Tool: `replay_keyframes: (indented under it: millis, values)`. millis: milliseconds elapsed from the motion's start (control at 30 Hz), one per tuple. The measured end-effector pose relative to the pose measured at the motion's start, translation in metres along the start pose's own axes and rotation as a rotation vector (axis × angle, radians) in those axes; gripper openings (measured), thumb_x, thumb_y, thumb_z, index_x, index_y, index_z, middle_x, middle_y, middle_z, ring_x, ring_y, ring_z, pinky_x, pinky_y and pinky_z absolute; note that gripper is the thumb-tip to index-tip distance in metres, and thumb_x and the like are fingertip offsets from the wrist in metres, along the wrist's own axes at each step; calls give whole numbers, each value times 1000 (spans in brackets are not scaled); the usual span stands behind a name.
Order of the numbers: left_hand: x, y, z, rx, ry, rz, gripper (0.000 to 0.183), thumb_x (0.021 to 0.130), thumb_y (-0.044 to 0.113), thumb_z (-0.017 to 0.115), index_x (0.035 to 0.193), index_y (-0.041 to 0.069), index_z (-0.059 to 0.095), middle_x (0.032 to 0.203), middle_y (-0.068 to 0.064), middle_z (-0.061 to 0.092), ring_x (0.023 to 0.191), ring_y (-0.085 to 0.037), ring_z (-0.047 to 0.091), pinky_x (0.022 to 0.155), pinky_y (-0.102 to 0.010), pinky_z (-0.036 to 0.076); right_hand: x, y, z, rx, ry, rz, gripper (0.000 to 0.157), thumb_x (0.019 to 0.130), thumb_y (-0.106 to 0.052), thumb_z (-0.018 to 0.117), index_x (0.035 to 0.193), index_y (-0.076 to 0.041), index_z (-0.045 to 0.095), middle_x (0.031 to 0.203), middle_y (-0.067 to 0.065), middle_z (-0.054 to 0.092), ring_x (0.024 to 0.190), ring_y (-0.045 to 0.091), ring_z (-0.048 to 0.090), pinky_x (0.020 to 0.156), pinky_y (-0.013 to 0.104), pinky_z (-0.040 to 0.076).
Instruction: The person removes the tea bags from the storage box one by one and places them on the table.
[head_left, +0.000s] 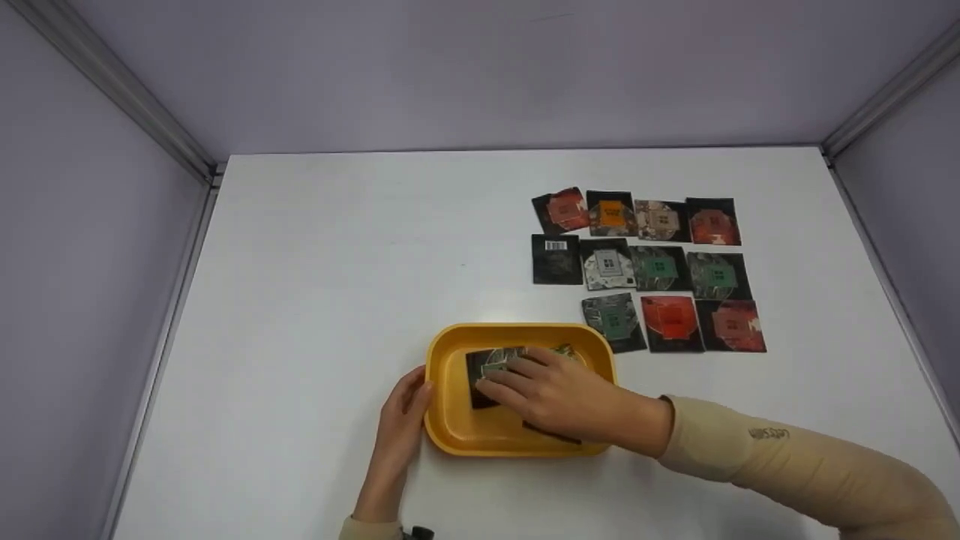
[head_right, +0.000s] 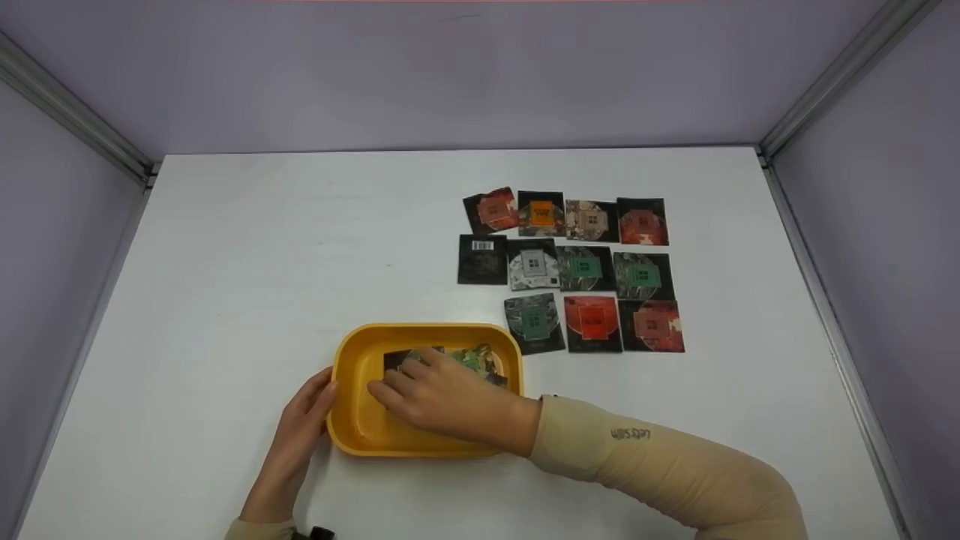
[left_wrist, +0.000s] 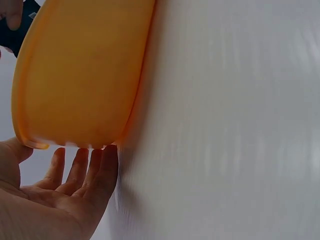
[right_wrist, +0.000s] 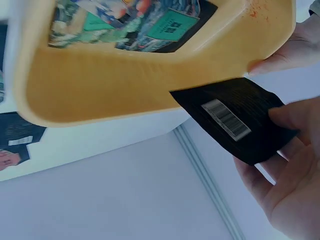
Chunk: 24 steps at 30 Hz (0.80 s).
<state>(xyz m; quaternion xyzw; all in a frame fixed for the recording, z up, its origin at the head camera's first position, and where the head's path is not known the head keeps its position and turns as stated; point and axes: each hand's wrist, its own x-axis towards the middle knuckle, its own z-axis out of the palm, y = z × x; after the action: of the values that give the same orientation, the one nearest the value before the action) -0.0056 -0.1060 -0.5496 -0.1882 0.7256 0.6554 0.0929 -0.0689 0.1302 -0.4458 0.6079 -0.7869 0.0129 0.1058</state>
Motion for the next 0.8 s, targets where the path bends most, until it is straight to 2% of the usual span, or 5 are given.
replay_keyframes:
  millis: [167,267,367,500,800]
  values:
    - [0,1,2,-19,3,-10,56,101,40,55,144,5,48,146,-14,49,133,-28,46,113,-47,34,-30,3,-3,52,63,43,58,86,-8,76,139,-7,51,125,4,67,109,21,64,92,37,52]
    - [0,1,2,-30,-1,-18,58,101,43,55,145,6,47,146,-13,49,132,-28,47,113,-46,34,-50,5,-5,58,107,73,54,89,-4,71,139,-6,52,130,6,64,110,22,64,92,39,52]
    - [-1,2,2,-32,-4,-21,59,101,44,54,145,6,47,146,-13,49,131,-27,47,112,-46,35,-67,7,-7,61,153,117,34,104,-5,48,137,-6,56,133,6,63,110,23,64,90,41,54]
    - [-1,3,2,-11,4,-13,58,101,43,54,145,5,47,146,-13,49,131,-28,48,112,-46,35,-88,10,-10,47,194,201,48,111,-17,19,133,-9,61,131,3,64,107,23,66,85,42,56]
    - [-1,2,2,-15,-3,7,54,103,37,52,146,4,45,146,-14,49,129,-27,50,110,-45,38,-124,15,-10,-7,246,379,44,111,-25,29,123,-12,69,121,5,70,101,22,68,80,42,58]
